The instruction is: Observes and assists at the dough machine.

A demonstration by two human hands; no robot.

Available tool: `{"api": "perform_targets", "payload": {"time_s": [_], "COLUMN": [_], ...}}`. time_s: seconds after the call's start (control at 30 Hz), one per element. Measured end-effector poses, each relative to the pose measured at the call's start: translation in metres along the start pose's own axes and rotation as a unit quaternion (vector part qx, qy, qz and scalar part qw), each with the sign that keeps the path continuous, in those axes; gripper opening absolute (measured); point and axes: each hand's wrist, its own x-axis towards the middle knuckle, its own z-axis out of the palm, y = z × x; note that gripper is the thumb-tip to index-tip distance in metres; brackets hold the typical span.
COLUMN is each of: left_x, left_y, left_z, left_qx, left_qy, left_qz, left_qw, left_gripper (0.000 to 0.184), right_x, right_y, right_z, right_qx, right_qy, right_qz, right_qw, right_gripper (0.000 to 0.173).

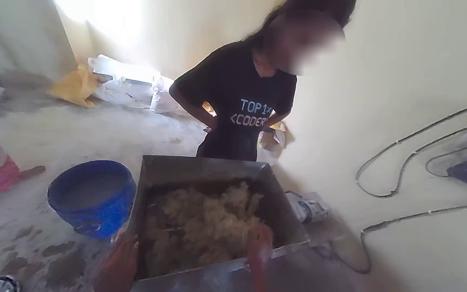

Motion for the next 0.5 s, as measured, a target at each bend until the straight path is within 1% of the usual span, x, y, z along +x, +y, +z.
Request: {"api": "perform_targets", "payload": {"time_s": [0.07,0.13,0.3,0.5], "left_x": [-0.0001,-0.0001,0.0003,0.0035], "left_y": [0.0009,0.0018,0.0042,0.0033], "left_z": [-0.0008,-0.0015,-0.0008,-0.0024], "left_qx": [-0.008,-0.007,-0.006,0.015], "left_qy": [0.009,0.011,0.009,-0.021], "left_qz": [0.005,0.007,0.003,-0.021], "left_qw": [1.0,1.0,1.0,0.999], "left_gripper": [0.042,0.041,0.041,0.037], "right_x": [-0.0008,-0.0016,-0.0024,0.0005], "right_y": [-0.001,-0.0039,0.0018,-0.0044], "right_z": [-0.0014,-0.0047,-0.0049,-0.0025], "right_qx": [-0.005,-0.011,0.017,0.005], "right_qy": [-0.005,-0.021,-0.006,-0.024], "right_qz": [0.006,0.018,0.001,0.029], "right_qw": [1.0,1.0,1.0,0.999], "right_gripper": [0.05,0.056,0.052,0.055]}}
